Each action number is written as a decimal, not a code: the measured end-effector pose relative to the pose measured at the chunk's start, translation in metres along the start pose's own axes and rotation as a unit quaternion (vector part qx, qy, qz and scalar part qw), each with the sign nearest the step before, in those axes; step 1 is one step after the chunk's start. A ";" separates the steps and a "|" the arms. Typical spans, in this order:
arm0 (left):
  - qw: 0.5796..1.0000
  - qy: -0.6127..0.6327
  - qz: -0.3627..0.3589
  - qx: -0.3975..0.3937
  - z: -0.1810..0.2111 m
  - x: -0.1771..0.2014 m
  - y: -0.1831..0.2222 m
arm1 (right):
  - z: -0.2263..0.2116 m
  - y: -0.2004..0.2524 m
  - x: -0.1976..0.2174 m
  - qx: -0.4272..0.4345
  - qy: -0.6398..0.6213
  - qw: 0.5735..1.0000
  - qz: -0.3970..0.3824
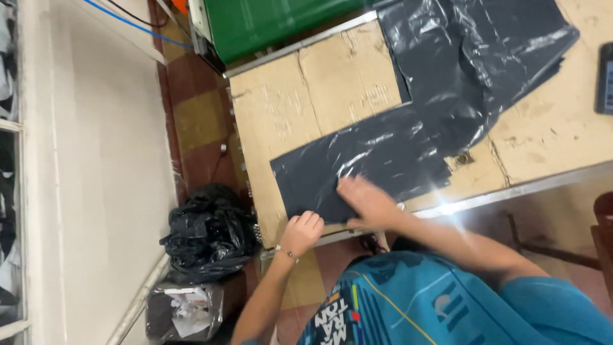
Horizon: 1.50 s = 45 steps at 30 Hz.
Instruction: Collect, fold, and stack plastic bags from a production line into a basket
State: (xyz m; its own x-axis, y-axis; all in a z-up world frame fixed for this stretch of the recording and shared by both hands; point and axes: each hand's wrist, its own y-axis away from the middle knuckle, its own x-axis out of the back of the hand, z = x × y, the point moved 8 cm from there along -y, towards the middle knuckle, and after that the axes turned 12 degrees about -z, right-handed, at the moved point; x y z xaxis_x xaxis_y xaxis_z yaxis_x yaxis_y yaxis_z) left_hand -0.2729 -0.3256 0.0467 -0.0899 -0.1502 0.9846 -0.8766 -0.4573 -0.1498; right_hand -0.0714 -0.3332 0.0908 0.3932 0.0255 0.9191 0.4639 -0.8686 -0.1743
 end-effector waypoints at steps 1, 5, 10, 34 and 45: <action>0.998 0.004 -0.002 -0.060 0.010 -0.003 -0.011 | -0.016 0.005 -0.033 0.021 0.023 0.999 -0.017; 0.907 0.191 -0.352 -0.131 0.053 0.027 -0.069 | -0.059 0.042 -0.059 0.049 -0.019 0.998 -0.046; 0.725 0.570 -0.382 0.055 -0.031 -0.041 -0.131 | 0.009 0.105 -0.061 -0.121 -0.468 0.875 0.017; 0.807 0.053 -0.176 0.561 -0.151 0.052 -0.146 | 0.517 0.274 0.204 -0.563 -0.224 0.711 0.356; 0.826 0.384 -0.186 0.369 0.049 -0.040 -0.368 | 0.552 0.225 0.244 -0.366 -0.615 0.689 0.115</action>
State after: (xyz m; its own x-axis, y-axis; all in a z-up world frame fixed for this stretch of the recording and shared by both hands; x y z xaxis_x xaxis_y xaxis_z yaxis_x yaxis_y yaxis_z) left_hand 0.0763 -0.1941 0.0583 -0.4006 0.5915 0.6997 -0.4092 -0.7988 0.4410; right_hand 0.5666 -0.2495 0.0807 0.9736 -0.1459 -0.1755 -0.0712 -0.9247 0.3740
